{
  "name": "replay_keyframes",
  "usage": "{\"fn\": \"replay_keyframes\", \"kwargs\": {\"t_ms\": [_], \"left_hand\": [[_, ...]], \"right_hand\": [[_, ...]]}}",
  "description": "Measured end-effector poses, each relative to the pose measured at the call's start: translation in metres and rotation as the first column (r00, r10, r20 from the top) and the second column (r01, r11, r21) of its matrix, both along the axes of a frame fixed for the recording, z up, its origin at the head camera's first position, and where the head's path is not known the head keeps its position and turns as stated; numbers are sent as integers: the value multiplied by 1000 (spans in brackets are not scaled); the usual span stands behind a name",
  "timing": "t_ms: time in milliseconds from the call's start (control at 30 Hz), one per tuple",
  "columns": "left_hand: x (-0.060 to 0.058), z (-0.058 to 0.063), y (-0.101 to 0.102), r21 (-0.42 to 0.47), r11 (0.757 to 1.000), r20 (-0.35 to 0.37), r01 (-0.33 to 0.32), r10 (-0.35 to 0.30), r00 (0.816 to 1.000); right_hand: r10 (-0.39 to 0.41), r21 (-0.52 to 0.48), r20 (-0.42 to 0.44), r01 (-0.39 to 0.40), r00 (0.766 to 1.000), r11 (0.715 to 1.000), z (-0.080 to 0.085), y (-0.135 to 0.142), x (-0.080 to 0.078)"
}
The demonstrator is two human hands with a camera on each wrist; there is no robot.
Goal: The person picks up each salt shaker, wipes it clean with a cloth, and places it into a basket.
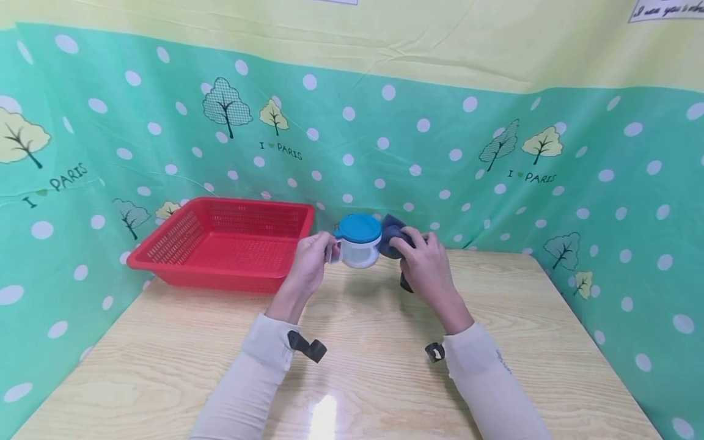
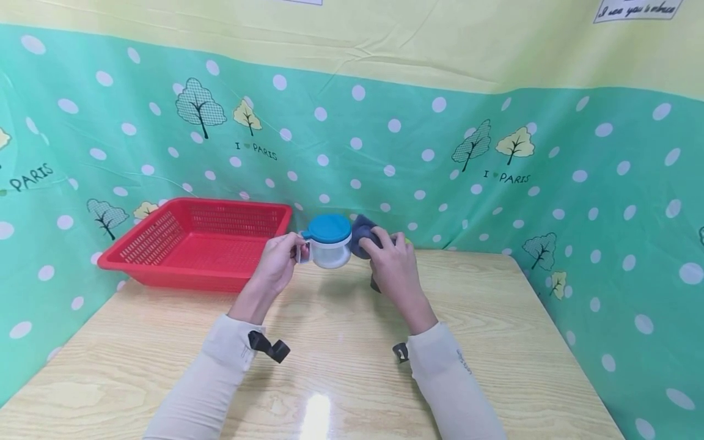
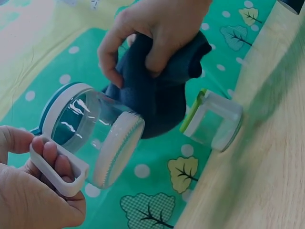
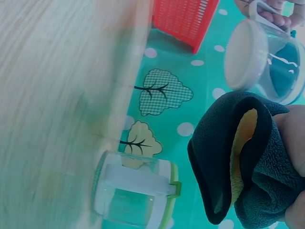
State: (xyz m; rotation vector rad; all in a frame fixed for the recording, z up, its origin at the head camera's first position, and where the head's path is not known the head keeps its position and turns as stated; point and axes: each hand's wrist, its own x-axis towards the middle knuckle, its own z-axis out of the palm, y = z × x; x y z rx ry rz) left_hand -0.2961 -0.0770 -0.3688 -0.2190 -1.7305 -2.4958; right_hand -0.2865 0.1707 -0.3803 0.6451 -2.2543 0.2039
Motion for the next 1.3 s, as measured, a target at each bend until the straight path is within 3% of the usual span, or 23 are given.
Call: {"fn": "replay_keyframes", "kwargs": {"t_ms": [700,1300], "left_hand": [[-4,-4,-2,-29,999,28,-22,23,999],[-6,-9,-1,-43,997,30,-59,60,998]], "right_hand": [[14,7,-36,-14,999,1000,18,-4,15],[62,26,-86,-60,994,998,19,-15,21]]}}
